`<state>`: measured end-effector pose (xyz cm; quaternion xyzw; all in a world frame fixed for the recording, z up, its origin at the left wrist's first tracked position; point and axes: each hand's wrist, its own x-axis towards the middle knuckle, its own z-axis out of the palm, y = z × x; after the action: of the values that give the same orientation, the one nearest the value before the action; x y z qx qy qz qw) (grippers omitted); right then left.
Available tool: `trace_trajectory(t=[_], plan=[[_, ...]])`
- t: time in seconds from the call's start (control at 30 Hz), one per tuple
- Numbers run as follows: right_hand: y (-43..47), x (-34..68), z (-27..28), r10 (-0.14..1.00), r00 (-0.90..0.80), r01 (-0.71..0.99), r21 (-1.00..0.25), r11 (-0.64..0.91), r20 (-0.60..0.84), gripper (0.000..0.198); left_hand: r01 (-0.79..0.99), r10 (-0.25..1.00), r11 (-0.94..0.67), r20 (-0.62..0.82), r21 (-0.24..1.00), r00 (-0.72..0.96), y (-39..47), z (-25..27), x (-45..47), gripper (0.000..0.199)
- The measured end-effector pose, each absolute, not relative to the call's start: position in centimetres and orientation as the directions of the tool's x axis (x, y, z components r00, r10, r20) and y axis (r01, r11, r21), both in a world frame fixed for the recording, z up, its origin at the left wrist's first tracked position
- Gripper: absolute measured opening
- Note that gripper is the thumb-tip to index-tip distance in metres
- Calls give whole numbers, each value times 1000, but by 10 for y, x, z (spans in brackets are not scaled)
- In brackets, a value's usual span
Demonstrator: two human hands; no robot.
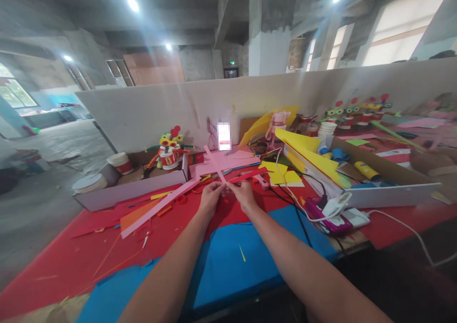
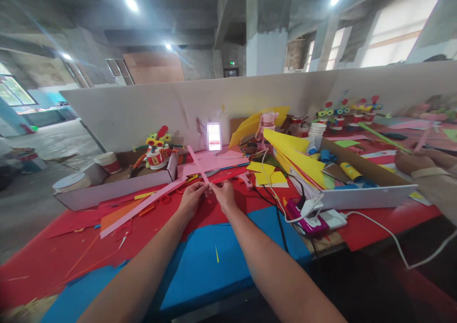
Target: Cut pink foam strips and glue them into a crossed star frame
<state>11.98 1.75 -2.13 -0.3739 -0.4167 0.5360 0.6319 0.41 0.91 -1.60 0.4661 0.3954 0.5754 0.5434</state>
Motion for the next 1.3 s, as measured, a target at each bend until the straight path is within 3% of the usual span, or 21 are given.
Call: trace_trajectory(t=[0.2, 0.33, 0.9, 1.1, 1.3], plan=[[15, 121, -13, 990, -120, -510, -860, 5, 76, 21, -268, 993, -118, 108, 956, -49, 12, -15, 3, 31], [16, 121, -13, 993, -115, -586, -808, -56, 15, 23, -268, 994, -110, 101, 957, -45, 11, -14, 3, 31], [15, 121, -22, 987, -152, -561, -826, -49, 45, 45, -284, 992, -108, 86, 953, -88, 7, -12, 4, 23], [16, 122, -23, 987, -149, -534, -845, -34, 55, 44, -252, 995, -93, 80, 963, -63, 5, -12, 4, 29], [20, 120, -24, 994, -31, -458, -885, 81, 107, 35, -276, 994, -100, 86, 956, -62, 4, -11, 4, 29]])
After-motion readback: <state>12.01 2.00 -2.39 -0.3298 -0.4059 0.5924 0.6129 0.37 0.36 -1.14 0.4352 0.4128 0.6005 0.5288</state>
